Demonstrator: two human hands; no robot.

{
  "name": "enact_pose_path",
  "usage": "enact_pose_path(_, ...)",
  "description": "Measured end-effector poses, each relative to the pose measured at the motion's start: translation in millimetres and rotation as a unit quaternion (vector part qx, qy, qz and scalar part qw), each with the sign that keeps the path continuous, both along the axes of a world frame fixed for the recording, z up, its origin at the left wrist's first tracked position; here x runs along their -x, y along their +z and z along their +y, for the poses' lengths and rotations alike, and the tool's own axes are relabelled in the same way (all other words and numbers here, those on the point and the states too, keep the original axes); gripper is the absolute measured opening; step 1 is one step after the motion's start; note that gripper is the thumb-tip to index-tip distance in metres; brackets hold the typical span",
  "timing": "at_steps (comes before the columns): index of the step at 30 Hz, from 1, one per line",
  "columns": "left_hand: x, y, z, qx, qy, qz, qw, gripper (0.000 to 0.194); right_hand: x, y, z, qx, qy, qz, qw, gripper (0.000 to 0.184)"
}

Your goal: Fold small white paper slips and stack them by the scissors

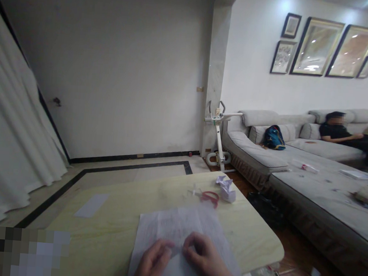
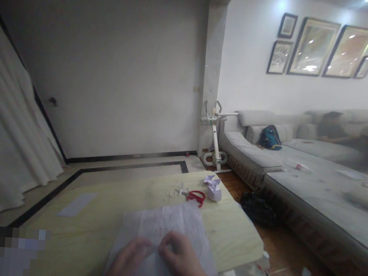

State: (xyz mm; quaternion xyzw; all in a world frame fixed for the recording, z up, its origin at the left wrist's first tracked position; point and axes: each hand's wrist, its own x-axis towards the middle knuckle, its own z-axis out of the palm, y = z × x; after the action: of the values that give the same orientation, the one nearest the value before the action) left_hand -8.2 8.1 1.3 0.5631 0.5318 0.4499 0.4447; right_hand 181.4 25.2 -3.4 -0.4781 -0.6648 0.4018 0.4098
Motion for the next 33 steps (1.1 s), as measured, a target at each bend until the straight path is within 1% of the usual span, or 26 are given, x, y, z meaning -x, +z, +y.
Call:
enact_pose_path(3,-0.6,7.0,0.5,-0.001,-0.025,0.001,1.0,0.031,-0.1,-1.0,0.2,-0.001,-0.001,-0.003,1.0,0.014)
enact_pose_path(8,0.3,12.7,-3.4,0.001,-0.003,0.016,1.0,0.025,-0.3,-1.3,0.3,0.003,-0.003,0.008,1.0,0.012)
enact_pose_path(12,0.0,8.7,-3.9,0.0,-0.001,0.02,1.0,0.024,0.0,0.3,0.0,0.005,0.011,0.016,1.0,0.012)
enact_pose_path(18,-0.3,-1.8,1.5,0.011,-0.014,-0.011,1.0,0.031,-0.2,1.4,-0.7,0.006,0.005,0.012,1.0,0.013)
enact_pose_path(23,0.8,-1.4,-0.2,0.007,-0.013,-0.008,1.0,0.029,-1.4,-4.8,-0.1,0.002,0.003,0.009,1.0,0.011)
enact_pose_path(28,3.6,-5.3,-3.4,0.013,0.015,0.001,1.0,0.026,-0.9,-10.0,0.7,0.006,0.0,0.011,1.0,0.012)
enact_pose_path(33,1.8,-6.7,-0.4,0.013,0.0,-0.006,1.0,0.031,-0.7,-10.3,0.8,0.004,0.002,0.018,1.0,0.012)
